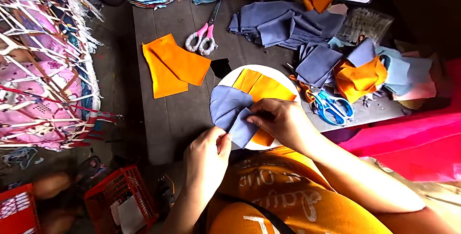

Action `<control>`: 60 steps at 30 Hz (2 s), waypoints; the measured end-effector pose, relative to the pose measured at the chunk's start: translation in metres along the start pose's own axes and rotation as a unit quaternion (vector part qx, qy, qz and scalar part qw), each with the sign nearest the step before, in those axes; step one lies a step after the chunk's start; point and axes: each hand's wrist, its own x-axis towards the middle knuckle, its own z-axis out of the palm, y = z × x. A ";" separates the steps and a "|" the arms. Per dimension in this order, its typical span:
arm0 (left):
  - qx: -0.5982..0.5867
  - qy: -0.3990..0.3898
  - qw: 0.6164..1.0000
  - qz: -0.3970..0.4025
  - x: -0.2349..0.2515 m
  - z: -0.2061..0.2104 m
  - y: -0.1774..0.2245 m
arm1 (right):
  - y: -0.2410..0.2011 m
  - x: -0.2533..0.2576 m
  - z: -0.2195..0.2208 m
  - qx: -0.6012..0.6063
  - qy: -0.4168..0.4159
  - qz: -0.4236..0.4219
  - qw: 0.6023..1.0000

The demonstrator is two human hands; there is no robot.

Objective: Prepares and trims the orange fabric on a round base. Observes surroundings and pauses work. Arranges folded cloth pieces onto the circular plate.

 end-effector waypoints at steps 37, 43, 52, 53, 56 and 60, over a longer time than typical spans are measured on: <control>-0.159 0.108 0.972 0.137 0.009 -0.007 -0.025 | 0.055 -0.075 -0.015 -0.228 0.089 -0.371 0.896; -0.220 0.154 0.959 0.089 -0.017 -0.022 -0.043 | 0.023 -0.081 -0.004 -0.251 0.072 -0.360 0.896; 0.016 0.144 0.976 0.161 -0.023 -0.001 -0.025 | 0.018 -0.100 0.005 -0.260 0.102 -0.278 0.919; 0.029 0.153 0.974 0.166 -0.023 0.004 -0.025 | 0.019 -0.102 0.003 -0.262 0.105 -0.276 0.919; 0.053 0.205 0.963 0.167 -0.027 0.019 -0.027 | 0.020 -0.103 0.000 -0.275 0.106 -0.277 0.915; 0.046 0.236 0.955 0.175 -0.031 0.033 -0.031 | 0.016 -0.097 0.005 -0.274 0.108 -0.290 0.910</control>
